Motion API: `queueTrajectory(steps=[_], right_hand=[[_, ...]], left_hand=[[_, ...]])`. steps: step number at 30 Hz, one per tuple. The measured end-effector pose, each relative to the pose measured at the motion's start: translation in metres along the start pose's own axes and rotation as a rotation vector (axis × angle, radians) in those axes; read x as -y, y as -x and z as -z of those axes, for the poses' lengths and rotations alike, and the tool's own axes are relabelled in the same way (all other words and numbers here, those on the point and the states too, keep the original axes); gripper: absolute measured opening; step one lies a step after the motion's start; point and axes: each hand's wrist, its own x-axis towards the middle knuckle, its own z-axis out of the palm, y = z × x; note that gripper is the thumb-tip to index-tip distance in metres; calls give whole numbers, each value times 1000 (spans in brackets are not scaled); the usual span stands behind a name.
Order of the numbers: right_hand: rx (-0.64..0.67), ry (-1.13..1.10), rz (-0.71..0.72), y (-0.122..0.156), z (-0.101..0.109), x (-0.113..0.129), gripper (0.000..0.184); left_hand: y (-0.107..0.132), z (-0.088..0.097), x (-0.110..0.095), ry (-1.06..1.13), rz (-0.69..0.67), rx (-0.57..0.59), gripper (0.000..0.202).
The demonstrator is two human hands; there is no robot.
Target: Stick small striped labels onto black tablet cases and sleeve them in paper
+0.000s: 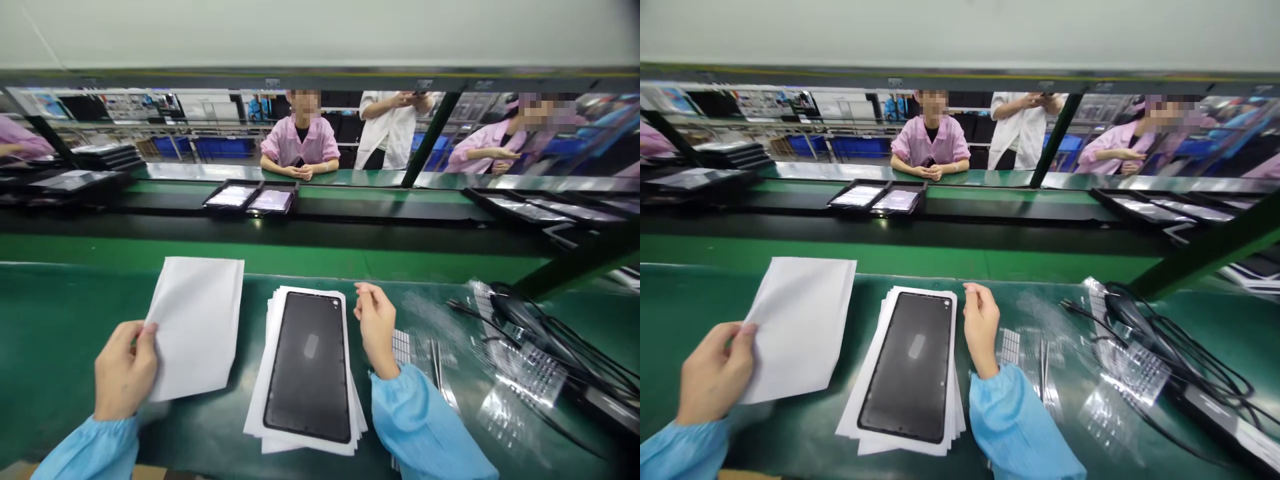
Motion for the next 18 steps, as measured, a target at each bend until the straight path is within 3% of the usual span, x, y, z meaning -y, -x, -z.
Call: queueTrajectory(steps=[3,5,8,11,14,18], right_hand=[[128,-76,23,10,-13,40,34],[266,-132,-14,13,-26,67,38],[385,-66,-19,12,-39,97,39],[304,135,128,5,-39,111,38],[196,159,209,-5,-31,117,32],[128,36,285,-18,-19,137,28]], left_hand=[[9,20,-31,176,98,-44,29],[21,21,-57,348,76,-27,31],[43,4,-90,549,-65,53,30],[66,-17,-107,713,-68,157,30],[86,-23,-119,979,103,317,30],[106,-7,-144,1514,504,724,35]])
